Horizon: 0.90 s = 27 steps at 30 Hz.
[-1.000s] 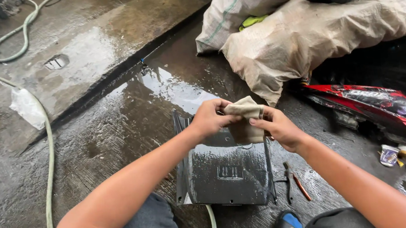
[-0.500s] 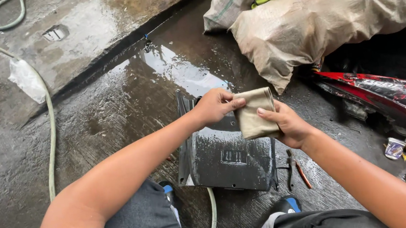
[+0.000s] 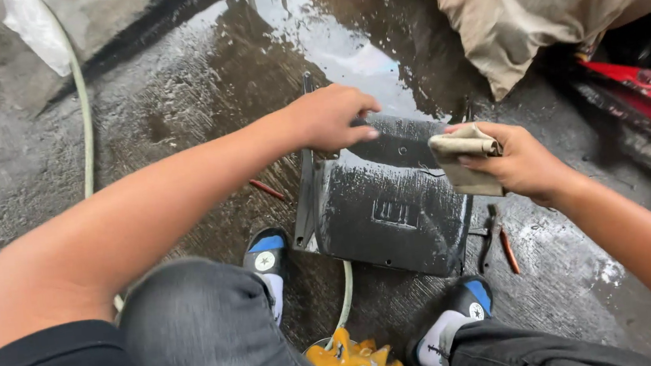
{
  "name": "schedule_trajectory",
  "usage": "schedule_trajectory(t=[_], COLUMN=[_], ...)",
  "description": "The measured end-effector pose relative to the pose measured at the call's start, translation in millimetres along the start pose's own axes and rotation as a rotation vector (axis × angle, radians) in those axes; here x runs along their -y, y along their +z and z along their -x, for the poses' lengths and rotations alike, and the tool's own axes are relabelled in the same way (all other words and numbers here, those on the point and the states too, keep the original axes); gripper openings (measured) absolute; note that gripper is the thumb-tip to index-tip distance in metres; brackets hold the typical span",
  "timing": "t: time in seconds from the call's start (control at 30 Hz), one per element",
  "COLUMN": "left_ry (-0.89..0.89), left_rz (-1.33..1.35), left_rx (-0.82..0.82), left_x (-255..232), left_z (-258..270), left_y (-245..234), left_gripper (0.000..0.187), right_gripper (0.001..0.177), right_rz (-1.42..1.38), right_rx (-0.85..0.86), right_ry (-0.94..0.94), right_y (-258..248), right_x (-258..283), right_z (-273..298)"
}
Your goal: Cleaning a motorcycle fairing using a cloth on a wet floor
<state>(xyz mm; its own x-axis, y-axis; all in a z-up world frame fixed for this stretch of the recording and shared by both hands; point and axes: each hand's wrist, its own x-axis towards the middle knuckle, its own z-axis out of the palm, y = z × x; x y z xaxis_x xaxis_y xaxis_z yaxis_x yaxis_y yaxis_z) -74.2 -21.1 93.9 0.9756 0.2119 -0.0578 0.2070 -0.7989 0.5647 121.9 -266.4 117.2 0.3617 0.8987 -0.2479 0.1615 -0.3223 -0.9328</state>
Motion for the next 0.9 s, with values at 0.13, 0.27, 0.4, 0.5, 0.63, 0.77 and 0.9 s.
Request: schedule_trajectory(t=[0.13,0.27,0.4,0.5,0.63,0.77,0.9], left_ry=[-0.14,-0.209,-0.274,-0.284,-0.388,-0.383,-0.414], left_rz=[-0.027,0.115,0.222,0.277,0.094,0.053,0.155], left_rx=[0.198,0.221,0.198,0.229,0.354,0.428,0.452], left_x=[62,105,119,100,122,101,99], left_z=[-11,-12,-3,12,25,38,43], left_y=[34,93,123,104,128,116,109], left_gripper=[0.039,0.033,0.033,0.038,0.071,0.096,0.095], right_gripper=[0.049,0.051,0.064,0.068,0.068,0.062,0.066], right_rz=[0.285,0.305,0.451,0.548,0.86,0.966,1.023], right_rx=[0.052,0.084,0.096,0.091,0.033,-0.002,-0.011], right_ry=[0.033,0.058,0.0,-0.122,-0.491,-0.661,-0.644], right_y=[-14,-2,14,29,58,76,81], right_x=[-31,-53,-86,-101,-119,-114,-121], right_z=[-29,-60,-101,-125,-150,-184,-224])
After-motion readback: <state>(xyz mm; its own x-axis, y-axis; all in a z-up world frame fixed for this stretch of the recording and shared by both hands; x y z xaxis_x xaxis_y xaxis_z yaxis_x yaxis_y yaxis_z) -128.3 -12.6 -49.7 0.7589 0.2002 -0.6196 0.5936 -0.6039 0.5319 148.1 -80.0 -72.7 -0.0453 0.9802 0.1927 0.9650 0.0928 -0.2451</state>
